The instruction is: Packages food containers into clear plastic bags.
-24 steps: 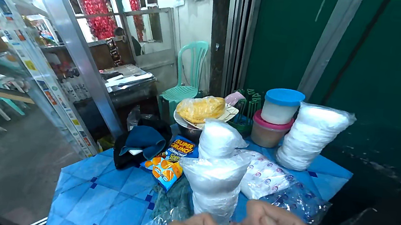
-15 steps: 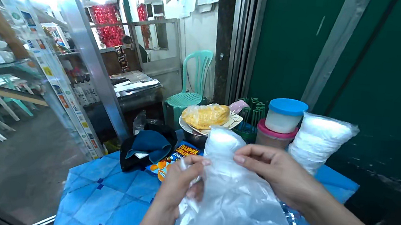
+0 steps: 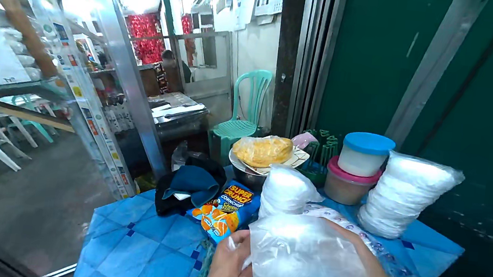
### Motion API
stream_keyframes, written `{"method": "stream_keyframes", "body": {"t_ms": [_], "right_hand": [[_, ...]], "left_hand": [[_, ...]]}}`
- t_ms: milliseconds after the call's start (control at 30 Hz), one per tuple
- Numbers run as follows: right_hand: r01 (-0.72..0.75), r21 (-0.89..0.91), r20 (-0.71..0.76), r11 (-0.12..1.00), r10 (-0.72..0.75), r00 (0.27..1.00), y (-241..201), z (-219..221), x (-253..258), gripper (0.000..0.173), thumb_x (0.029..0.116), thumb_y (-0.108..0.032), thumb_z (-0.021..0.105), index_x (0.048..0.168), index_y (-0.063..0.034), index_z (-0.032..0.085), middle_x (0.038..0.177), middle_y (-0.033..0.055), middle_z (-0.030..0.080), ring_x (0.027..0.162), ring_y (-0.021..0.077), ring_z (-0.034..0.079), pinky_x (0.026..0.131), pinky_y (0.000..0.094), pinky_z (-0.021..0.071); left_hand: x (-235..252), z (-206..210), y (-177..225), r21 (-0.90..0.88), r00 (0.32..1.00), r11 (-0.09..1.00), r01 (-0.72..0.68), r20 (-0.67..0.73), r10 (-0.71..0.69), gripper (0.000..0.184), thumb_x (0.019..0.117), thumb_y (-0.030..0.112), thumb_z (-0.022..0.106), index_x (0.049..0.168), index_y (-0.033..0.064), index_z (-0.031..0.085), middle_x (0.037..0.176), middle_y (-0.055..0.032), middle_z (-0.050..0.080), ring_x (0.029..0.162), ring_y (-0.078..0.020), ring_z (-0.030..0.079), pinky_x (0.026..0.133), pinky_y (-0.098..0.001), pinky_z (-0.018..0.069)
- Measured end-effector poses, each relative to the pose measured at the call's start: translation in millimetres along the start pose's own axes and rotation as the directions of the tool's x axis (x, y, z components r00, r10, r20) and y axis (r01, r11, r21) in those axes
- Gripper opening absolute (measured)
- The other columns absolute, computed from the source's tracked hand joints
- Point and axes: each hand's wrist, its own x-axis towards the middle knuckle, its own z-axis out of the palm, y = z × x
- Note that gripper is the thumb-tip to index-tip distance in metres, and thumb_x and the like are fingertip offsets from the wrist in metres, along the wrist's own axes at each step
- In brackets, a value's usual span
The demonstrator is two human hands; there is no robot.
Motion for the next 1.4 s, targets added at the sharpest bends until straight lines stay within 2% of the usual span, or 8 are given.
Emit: {"method": "stream_keyframes", "body": {"t_ms": [100,200,267,367,733,967,1067,1400], "right_hand": [[0.360,-0.095,0.007,0.928,-0.361,0.932,30,-6,4,0.040,0.1024,-0.021,0.042,0.129,-0.0026,0.065,0.130,0.0110,0.062,0.122,0.0154,0.058,0.103,0.0313,0.0497],[0.134,-0.266,0.114,0.955,-0.107,0.988,11,11,-29,0.040,0.1044,-0.013,0.048,0.136,0.0114,0.051,0.137,0.0230,0.056,0.129,0.0201,0.054,0.112,0.0319,0.0421],[0.137,-0.487,0.124,0.863,-0.087,0.988,43,26,-51,0.037,0.0951,-0.008,0.060,0.119,0.0191,0.062,0.121,0.0343,0.066,0.120,0.0336,0.065,0.106,0.0483,0.0475],[0.337,-0.203,0.001,0.919,-0.344,0.939,87,32,-46,0.037,0.1030,-0.016,0.055,0.121,0.0160,0.059,0.119,0.0175,0.068,0.117,0.0066,0.062,0.105,0.0263,0.0495],[0.316,0.027,-0.012,0.948,-0.316,0.949,65,31,-25,0.050,0.0995,-0.026,0.059,0.137,0.0064,0.051,0.129,0.0083,0.064,0.120,0.0051,0.060,0.104,0.0273,0.0502],[0.362,-0.031,0.061,0.931,-0.360,0.931,67,20,-15,0.062,0.1038,-0.052,0.049,0.141,-0.0026,0.053,0.144,0.0153,0.052,0.134,0.0192,0.051,0.112,0.0386,0.0452],[0.368,0.016,0.034,0.930,-0.368,0.929,50,20,-3,0.059,0.1032,-0.056,0.047,0.148,-0.0182,0.050,0.149,0.0030,0.052,0.134,0.0184,0.052,0.110,0.0425,0.0476],[0.350,-0.034,0.060,0.936,-0.347,0.936,90,30,-21,0.071,0.1041,-0.058,0.043,0.149,-0.0037,0.045,0.148,0.0143,0.049,0.139,0.0211,0.046,0.117,0.0412,0.0397]], "left_hand": [[6,-9,8,0.227,0.962,0.935,-0.272,0.037,0.271,0.033,0.0916,0.016,0.072,0.122,0.0044,0.072,0.121,-0.0053,0.070,0.077,-0.0079,0.066,0.055,-0.0235,0.0534],[12,-10,17,0.272,0.878,0.838,-0.473,0.225,0.423,0.051,0.0847,0.023,0.078,0.129,-0.0014,0.068,0.142,-0.0135,0.060,0.124,-0.0191,0.062,0.098,-0.0337,0.0564],[7,-1,14,0.333,0.868,0.802,-0.496,0.210,0.450,0.053,0.0778,0.021,0.083,0.122,-0.0051,0.069,0.133,-0.0141,0.065,0.119,-0.0162,0.065,0.098,-0.0312,0.0564],[5,-5,-4,0.379,0.889,0.804,-0.458,0.196,0.414,0.059,0.0777,0.023,0.087,0.125,-0.0062,0.067,0.126,-0.0138,0.069,0.108,-0.0124,0.069,0.091,-0.0283,0.0590],[2,7,21,0.430,0.879,0.769,-0.473,0.176,0.443,0.038,0.0821,0.021,0.077,0.114,0.0016,0.071,0.097,-0.0003,0.074,0.078,-0.0046,0.069,0.067,-0.0237,0.0590],[3,-4,19,0.472,0.899,0.765,-0.437,0.255,0.356,0.061,0.0782,0.031,0.087,0.132,0.0100,0.066,0.128,-0.0043,0.069,0.103,-0.0122,0.070,0.088,-0.0306,0.0606],[2,8,37,0.397,0.888,0.794,-0.460,0.216,0.407,0.055,0.0822,0.026,0.085,0.134,0.0184,0.068,0.121,-0.0043,0.070,0.061,-0.0076,0.060,0.048,-0.0214,0.0492],[-5,-5,-7,0.414,0.936,0.840,-0.351,0.172,0.306,0.047,0.0824,0.026,0.086,0.120,0.0024,0.071,0.103,-0.0087,0.074,0.057,-0.0093,0.061,0.045,-0.0233,0.0493]]}}
